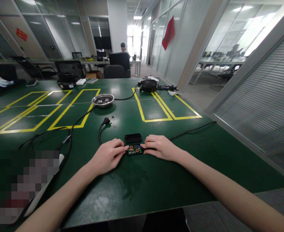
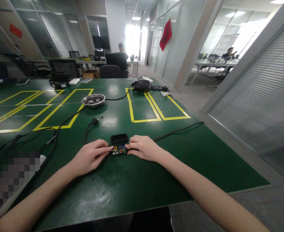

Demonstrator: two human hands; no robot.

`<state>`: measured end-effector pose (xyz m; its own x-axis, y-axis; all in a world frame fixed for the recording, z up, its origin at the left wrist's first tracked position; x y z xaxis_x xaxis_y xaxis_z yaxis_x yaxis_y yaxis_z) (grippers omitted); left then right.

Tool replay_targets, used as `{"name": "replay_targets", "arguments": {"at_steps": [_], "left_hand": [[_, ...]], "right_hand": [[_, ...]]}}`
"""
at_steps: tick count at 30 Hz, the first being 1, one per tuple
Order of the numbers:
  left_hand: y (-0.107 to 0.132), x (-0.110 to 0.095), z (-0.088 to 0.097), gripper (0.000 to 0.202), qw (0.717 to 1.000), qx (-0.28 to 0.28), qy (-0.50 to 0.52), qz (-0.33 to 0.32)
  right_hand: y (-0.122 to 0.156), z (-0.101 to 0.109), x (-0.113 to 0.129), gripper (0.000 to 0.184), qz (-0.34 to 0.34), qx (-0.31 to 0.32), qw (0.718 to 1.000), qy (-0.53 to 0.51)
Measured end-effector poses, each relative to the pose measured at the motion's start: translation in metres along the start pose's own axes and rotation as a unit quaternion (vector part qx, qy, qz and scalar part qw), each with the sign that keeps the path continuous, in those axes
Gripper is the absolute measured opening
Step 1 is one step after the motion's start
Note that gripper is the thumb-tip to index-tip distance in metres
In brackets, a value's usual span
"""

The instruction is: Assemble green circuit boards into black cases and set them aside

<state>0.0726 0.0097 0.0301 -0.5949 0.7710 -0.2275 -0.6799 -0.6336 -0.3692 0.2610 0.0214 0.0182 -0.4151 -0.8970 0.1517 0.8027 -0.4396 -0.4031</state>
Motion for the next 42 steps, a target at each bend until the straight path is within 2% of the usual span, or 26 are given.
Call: {"name": "replay_targets", "arguments": {"at_steps": [5, 8, 10, 13, 15, 18, 20, 24, 26, 27, 30, 36, 42], "left_hand": [[0.001, -0.002, -0.001, 0.026, 0.999, -0.012, -0.029, 0.001], [-0.001, 0.004, 0.001, 0.024, 0.998, -0.036, 0.034, 0.035], [-0.002, 0.011, 0.003, 0.023, 0.992, -0.064, 0.077, 0.077], [-0.005, 0.025, -0.001, 0.024, 0.983, -0.077, 0.065, 0.151], [-0.007, 0.031, -0.007, 0.028, 0.977, -0.066, 0.044, 0.199], [-0.008, 0.036, -0.013, 0.028, 0.966, -0.056, 0.053, 0.247], [-0.008, 0.037, -0.013, 0.025, 0.957, -0.065, 0.089, 0.27], [-0.005, 0.038, -0.011, 0.03, 0.93, -0.093, 0.188, 0.303], [-0.003, 0.039, -0.01, 0.032, 0.92, -0.102, 0.211, 0.313], [-0.003, 0.039, -0.01, 0.032, 0.919, -0.106, 0.216, 0.314], [-0.004, 0.038, -0.007, 0.027, 0.922, -0.115, 0.222, 0.296], [-0.003, 0.037, -0.003, 0.024, 0.928, -0.12, 0.217, 0.277], [-0.003, 0.033, 0.0, 0.024, 0.933, -0.115, 0.214, 0.265]], "right_hand": [[-0.001, 0.001, 0.004, 0.016, -0.008, 0.004, 1.0, -0.016], [-0.003, 0.005, 0.003, 0.011, -0.035, -0.036, 0.995, -0.092], [-0.004, 0.007, -0.007, 0.014, -0.094, -0.095, 0.982, -0.13], [-0.003, 0.003, -0.026, 0.023, -0.216, -0.147, 0.96, -0.097], [-0.005, -0.004, -0.034, 0.028, -0.262, -0.134, 0.953, -0.067], [-0.007, -0.013, -0.039, 0.018, -0.287, -0.105, 0.947, -0.103], [-0.006, -0.018, -0.042, 0.015, -0.311, -0.109, 0.926, -0.184], [-0.001, -0.027, -0.048, 0.022, -0.36, -0.153, 0.838, -0.382], [0.001, -0.03, -0.049, 0.027, -0.367, -0.168, 0.807, -0.432], [0.002, -0.03, -0.049, 0.03, -0.367, -0.172, 0.8, -0.442], [0.002, -0.029, -0.047, 0.036, -0.36, -0.172, 0.804, -0.441], [0.002, -0.022, -0.039, 0.033, -0.345, -0.156, 0.827, -0.415], [0.002, -0.016, -0.034, 0.033, -0.336, -0.163, 0.834, -0.405]]}}
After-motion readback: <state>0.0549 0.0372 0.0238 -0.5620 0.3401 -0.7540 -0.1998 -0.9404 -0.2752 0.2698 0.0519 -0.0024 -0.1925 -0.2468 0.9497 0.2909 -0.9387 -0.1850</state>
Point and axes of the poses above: each hand's wrist, its own y-axis away from the middle knuckle, its own z-axis out of the back of the hand, x = y × z, the point moved 7 cm from there along -y, towards the middle knuckle, and after that the axes turned 3 degrees about z, right-handed, at the moved point
